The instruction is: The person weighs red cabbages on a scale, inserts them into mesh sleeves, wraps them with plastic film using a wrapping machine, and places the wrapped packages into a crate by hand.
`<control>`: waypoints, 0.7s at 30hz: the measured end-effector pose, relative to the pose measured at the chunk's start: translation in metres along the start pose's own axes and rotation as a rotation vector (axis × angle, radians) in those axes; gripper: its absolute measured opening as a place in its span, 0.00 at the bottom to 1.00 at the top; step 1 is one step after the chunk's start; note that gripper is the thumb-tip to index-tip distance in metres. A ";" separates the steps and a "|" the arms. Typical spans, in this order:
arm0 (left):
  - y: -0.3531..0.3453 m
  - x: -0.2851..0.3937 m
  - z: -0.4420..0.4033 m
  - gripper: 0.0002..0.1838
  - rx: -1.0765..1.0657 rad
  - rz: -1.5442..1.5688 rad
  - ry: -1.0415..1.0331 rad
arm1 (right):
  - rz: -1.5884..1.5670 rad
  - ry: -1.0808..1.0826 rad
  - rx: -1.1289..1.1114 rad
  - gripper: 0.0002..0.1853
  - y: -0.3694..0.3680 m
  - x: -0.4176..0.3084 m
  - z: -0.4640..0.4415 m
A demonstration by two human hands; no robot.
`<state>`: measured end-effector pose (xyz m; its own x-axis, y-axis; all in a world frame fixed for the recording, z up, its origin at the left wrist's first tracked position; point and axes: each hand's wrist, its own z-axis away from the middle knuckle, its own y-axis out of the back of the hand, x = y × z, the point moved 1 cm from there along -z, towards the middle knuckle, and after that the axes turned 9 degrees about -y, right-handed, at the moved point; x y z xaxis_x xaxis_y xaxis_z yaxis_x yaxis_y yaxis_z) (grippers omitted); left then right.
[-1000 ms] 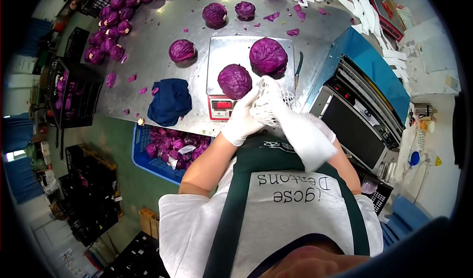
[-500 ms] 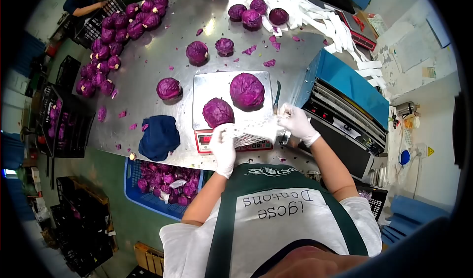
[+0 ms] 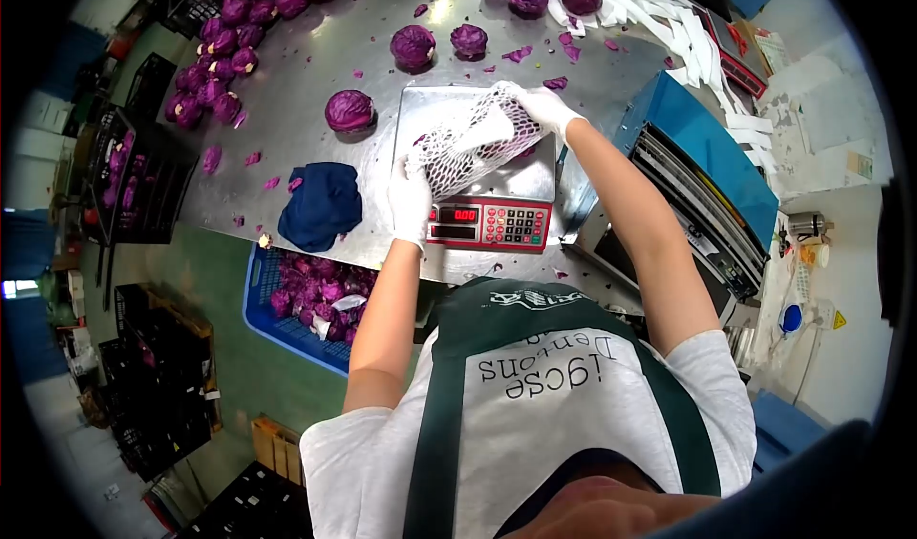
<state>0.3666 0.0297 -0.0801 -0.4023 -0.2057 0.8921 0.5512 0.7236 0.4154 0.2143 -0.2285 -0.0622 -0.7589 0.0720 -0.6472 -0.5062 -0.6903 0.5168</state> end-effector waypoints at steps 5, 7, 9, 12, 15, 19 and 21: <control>0.008 -0.028 -0.007 0.20 -0.153 0.000 0.192 | -0.196 0.229 -0.148 0.27 -0.017 0.038 0.013; 0.011 -0.021 0.005 0.19 -0.156 0.122 0.154 | -0.232 0.398 -0.082 0.25 -0.020 0.053 0.021; 0.003 -0.030 0.015 0.20 -0.117 0.255 0.031 | -0.406 0.303 -0.170 0.24 -0.024 0.065 0.028; -0.002 -0.065 0.019 0.21 -0.190 0.260 -0.121 | -0.735 0.246 -0.328 0.27 -0.032 0.076 0.042; 0.008 -0.066 0.024 0.25 -0.321 0.772 0.397 | -0.981 -0.094 -0.374 0.30 -0.037 0.077 0.074; 0.036 -0.016 0.061 0.32 -0.425 0.960 0.560 | -0.819 0.029 -0.472 0.24 -0.030 0.103 0.118; 0.052 0.007 0.067 0.32 -0.642 0.916 0.445 | -0.508 0.300 -0.566 0.20 -0.012 0.087 0.153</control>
<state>0.3434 0.1105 -0.0646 0.5462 -0.0878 0.8330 0.8149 0.2858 -0.5042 0.0917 -0.1042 -0.0388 -0.3099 0.3334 -0.8904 -0.4141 -0.8903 -0.1893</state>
